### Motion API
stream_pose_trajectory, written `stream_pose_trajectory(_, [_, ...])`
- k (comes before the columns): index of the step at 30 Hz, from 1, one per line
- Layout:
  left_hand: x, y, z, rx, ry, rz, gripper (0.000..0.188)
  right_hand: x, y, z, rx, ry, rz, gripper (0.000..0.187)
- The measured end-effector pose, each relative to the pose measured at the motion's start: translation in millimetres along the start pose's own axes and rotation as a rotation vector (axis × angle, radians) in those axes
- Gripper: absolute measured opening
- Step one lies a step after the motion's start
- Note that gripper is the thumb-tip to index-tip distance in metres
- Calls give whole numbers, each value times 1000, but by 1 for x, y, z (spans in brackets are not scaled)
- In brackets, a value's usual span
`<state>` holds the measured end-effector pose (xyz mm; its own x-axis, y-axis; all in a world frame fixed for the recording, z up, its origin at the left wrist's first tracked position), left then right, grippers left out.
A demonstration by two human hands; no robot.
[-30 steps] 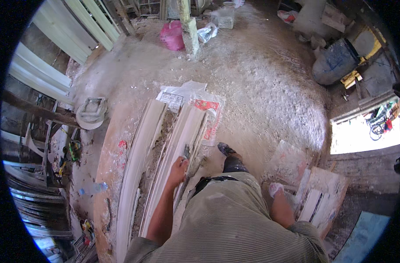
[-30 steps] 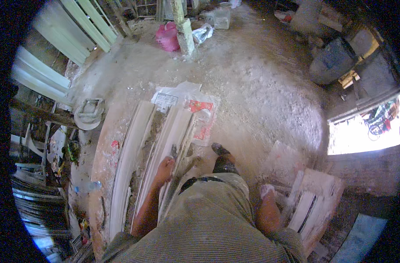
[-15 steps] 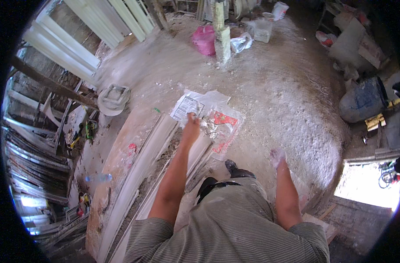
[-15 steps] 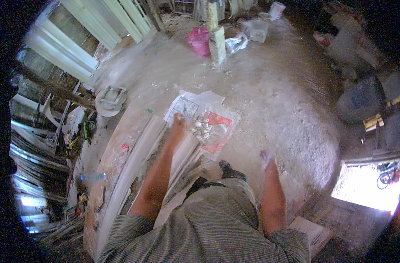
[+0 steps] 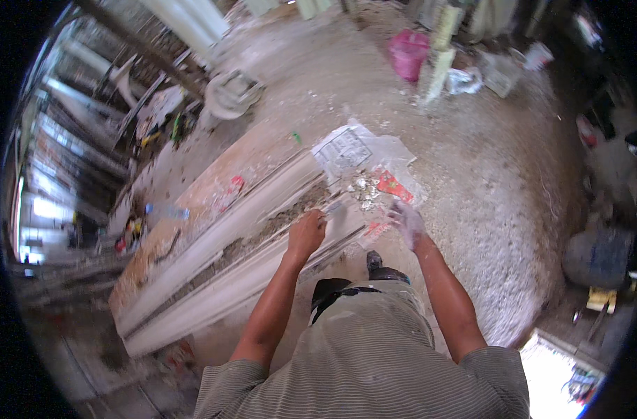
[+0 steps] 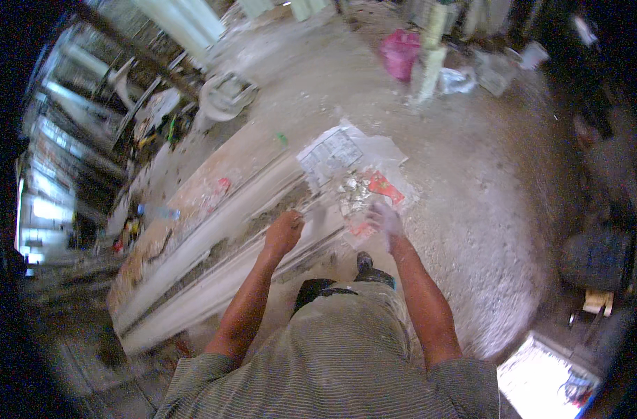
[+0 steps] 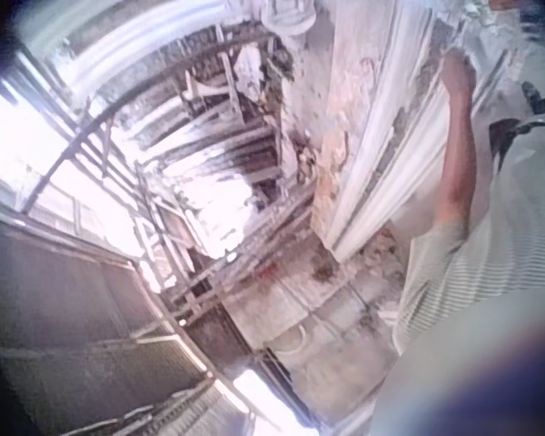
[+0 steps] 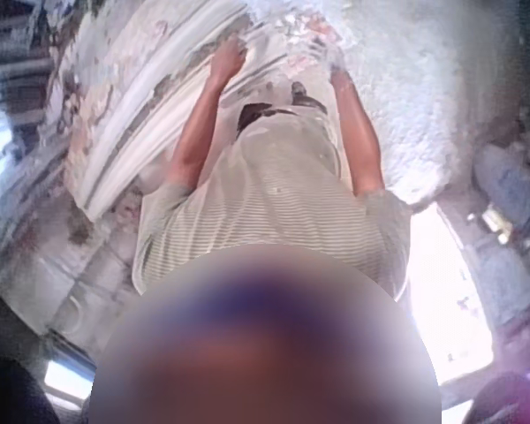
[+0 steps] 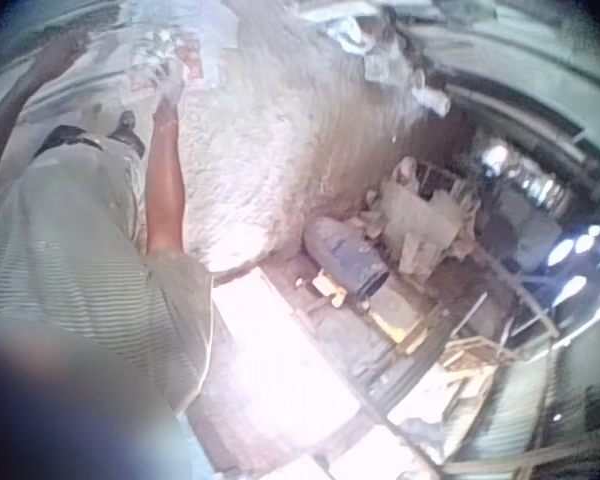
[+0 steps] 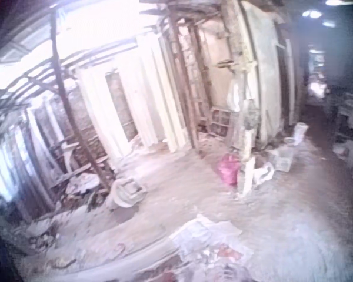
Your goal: The person uses a small brush to clean dust and debris from the grooves of long white moldings placed on a workbench. They repeatedly brush along the length of the moldings, occasionally repositioning them to access different sections.
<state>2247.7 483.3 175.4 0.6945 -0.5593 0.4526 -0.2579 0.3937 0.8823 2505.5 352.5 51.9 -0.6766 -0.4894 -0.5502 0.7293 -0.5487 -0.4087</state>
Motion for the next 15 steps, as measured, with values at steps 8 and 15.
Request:
stream_pose_trajectory(8, [24, 25, 73, 339, 13, 155, 49, 21, -215, -2, -267, 355, 762, 37])
stream_pose_trajectory(15, [-93, -4, 309, 600, 629, 242, 47, -53, -188, -34, 46, 690, 2194, 22])
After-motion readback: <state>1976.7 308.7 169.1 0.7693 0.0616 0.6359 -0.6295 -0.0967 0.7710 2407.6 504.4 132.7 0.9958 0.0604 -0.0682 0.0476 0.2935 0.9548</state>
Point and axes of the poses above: each hand's wrist, its own z-axis away from the middle knuckle, its own y-axis out of the back of the hand, x = y × z, the point moved 8 cm from there along -z, towards the middle knuckle, and after that the axes turned 10 degrees about -y, right-handed, at the moved point
